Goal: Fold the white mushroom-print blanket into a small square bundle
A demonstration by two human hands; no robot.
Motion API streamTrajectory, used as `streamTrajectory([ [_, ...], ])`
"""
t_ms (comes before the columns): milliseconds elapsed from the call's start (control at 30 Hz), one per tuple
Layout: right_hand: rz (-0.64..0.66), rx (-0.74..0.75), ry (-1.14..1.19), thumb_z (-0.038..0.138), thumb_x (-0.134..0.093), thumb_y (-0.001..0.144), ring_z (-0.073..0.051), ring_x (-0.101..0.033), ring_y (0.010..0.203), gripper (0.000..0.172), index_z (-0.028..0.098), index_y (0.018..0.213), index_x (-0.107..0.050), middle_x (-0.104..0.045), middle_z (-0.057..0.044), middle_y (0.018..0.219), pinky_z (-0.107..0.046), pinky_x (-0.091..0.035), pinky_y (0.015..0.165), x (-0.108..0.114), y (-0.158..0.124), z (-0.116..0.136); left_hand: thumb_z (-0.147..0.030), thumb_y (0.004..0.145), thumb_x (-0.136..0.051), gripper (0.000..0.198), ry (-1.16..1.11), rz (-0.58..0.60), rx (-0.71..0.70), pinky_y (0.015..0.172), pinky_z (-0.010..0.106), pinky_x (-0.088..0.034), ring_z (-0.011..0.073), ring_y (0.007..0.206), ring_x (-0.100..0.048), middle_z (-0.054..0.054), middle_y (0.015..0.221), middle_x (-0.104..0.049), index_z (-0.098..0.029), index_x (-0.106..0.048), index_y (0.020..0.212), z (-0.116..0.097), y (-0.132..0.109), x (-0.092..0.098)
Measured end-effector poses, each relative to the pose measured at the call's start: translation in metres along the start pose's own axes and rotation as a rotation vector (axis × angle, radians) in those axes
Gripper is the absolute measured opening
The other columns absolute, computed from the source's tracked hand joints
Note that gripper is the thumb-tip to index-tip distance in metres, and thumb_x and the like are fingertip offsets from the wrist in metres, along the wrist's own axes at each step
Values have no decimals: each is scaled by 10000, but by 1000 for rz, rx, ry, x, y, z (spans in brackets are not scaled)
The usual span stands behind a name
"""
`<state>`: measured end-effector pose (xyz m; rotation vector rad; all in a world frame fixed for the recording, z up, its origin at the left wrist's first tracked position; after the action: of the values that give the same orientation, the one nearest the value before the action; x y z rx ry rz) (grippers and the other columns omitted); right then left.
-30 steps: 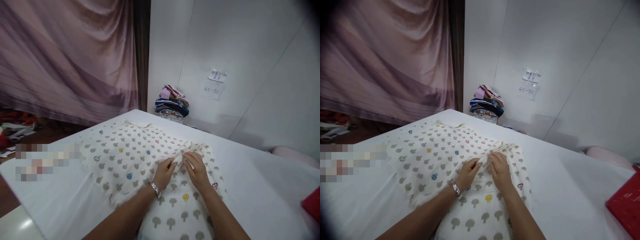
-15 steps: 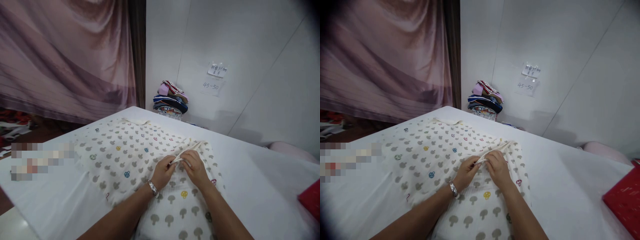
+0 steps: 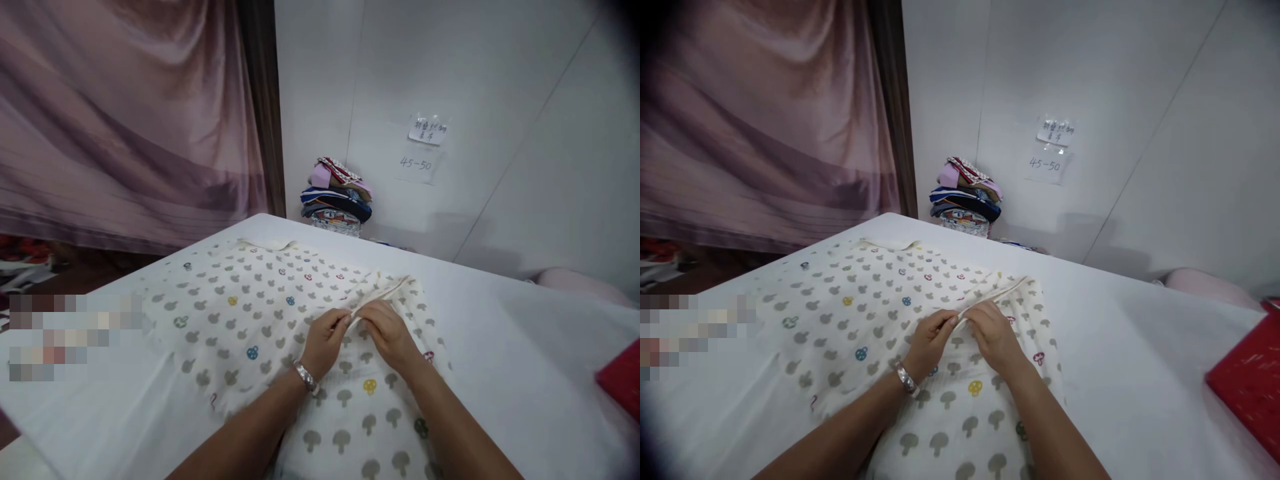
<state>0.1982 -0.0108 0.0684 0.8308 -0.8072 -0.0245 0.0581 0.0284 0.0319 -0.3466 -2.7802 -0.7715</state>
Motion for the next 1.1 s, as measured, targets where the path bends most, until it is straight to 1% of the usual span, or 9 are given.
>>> streamTrajectory([
  [100, -3, -16, 7, 144, -406, 875, -186, -532, 867, 210, 209, 996, -564, -586, -68, 893, -360, -464, 758, 1, 1, 1, -294, 868, -458, 203, 16, 16, -43, 708, 251, -464, 137, 772, -583, 22, 835, -646, -202, -638, 885, -5, -2, -2],
  [233, -12, 0, 3, 146, -408, 876, -186, -531, 867, 204, 205, 992, -565, -590, -68, 893, -359, -460, 759, 1, 1, 2, -282, 872, -456, 194, 42, -9, -55, 700, 244, -464, 130, 760, -581, 19, 828, -641, -203, -633, 886, -7, -3, -2],
  [367, -31, 7, -16, 136, -421, 871, -185, -531, 859, 189, 198, 985, -558, -588, -64, 875, -349, -456, 753, 1, 1, 2, -268, 878, -444, 197, 48, 6, -68, 710, 242, -457, 128, 776, -577, 19, 846, -636, -202, -628, 909, -8, -4, -2],
  [433, -47, 13, -28, 131, -426, 869, -188, -531, 862, 196, 200, 1006, -548, -588, -65, 880, -353, -455, 757, 1, 0, 2, -269, 878, -446, 194, 53, 21, -79, 712, 246, -455, 130, 781, -572, 24, 852, -631, -200, -621, 926, -10, -4, -2],
  [567, -49, -4, -47, 140, -423, 874, -196, -530, 872, 256, 211, 1101, -518, -583, -76, 919, -367, -461, 753, 0, -2, 0, -282, 824, -546, 199, 95, 79, -112, 734, 265, -457, 144, 815, -563, 32, 910, -622, -209, -591, 1004, -12, -6, -3],
  [633, -42, -9, -52, 143, -419, 876, -195, -531, 867, 281, 217, 1131, -510, -581, -76, 918, -367, -466, 742, -1, -3, -2, -265, 823, -544, 201, 120, 74, -128, 753, 275, -456, 149, 832, -565, 33, 922, -621, -215, -583, 1013, -11, -7, -3],
  [767, -60, -7, -56, 141, -429, 873, -202, -520, 929, 298, 225, 1147, -511, -568, -80, 970, -388, -464, 792, 1, -2, -2, -218, 856, -479, 163, 133, 40, -139, 753, 259, -450, 137, 823, -571, 23, 890, -624, -211, -590, 975, -9, -6, -3],
  [967, -77, -24, -72, 153, -448, 874, -208, -479, 1052, 297, 231, 1149, -528, -537, -91, 1086, -418, -431, 891, 3, -2, -7, -235, 873, -449, 164, 150, 68, -113, 743, 255, -436, 136, 814, -560, 18, 886, -612, -212, -576, 974, -8, -7, -3],
  [1100, -49, -12, -57, 148, -433, 879, -202, -498, 1025, 284, 231, 1128, -542, -564, -83, 1043, -407, -447, 873, 2, -3, -11, -242, 883, -430, 156, 162, 65, -103, 729, 262, -430, 138, 797, -547, 20, 865, -599, -206, -562, 957, -7, -7, -3],
])
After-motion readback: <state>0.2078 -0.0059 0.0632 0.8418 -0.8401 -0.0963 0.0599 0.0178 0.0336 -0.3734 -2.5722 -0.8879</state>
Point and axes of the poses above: each hand's wrist, its own y-axis towards the middle knuckle, its own x-axis out of the back of the hand, z = x × y, the point moved 4 cm from there along y, towards the middle knuckle
